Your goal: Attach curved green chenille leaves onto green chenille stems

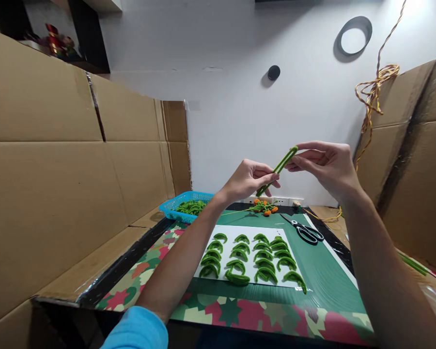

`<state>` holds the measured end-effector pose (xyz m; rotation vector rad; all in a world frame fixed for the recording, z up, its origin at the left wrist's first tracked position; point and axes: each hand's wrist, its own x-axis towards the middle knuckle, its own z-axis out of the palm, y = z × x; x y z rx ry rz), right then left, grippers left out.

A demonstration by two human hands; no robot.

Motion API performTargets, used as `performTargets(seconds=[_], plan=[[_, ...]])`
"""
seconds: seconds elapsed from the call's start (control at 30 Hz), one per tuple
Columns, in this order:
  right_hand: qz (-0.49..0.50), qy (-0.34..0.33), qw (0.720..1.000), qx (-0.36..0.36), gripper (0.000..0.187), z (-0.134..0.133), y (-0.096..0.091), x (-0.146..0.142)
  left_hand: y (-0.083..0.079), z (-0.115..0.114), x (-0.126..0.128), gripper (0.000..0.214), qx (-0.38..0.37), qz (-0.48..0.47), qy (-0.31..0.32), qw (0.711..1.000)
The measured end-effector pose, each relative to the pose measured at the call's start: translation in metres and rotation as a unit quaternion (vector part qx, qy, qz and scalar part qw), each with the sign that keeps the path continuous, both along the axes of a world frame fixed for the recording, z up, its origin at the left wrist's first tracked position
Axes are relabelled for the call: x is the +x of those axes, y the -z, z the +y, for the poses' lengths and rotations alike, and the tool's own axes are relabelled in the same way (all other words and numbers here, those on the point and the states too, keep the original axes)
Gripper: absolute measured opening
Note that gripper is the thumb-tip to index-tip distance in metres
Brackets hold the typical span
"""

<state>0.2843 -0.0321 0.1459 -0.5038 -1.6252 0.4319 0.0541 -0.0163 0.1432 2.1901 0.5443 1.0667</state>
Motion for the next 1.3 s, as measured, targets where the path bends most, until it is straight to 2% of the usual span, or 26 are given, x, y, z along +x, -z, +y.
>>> performTargets(seconds=[0.23, 0.43, 0.67, 1.3], plan=[[-0.016, -0.021, 0.998, -0.048, 0.033, 0.005, 0.003, -0.013, 0.000, -0.002, 0.001, 0.045, -0.029, 0.019, 0.021, 0.999], [-0.021, -0.019, 0.998, -0.053, 0.031, 0.004, 0.004, -0.010, -0.003, -0.004, -0.002, 0.042, -0.058, 0.046, 0.030, 0.997], [0.006, -0.009, 0.999, -0.044, 0.034, 0.008, 0.004, -0.011, 0.001, 0.001, 0.001, 0.040, -0.070, 0.037, 0.017, 0.997], [-0.024, -0.019, 0.998, -0.061, 0.032, 0.009, 0.006, -0.016, 0.007, 0.007, 0.002, 0.046, -0.097, 0.047, 0.014, 0.994]])
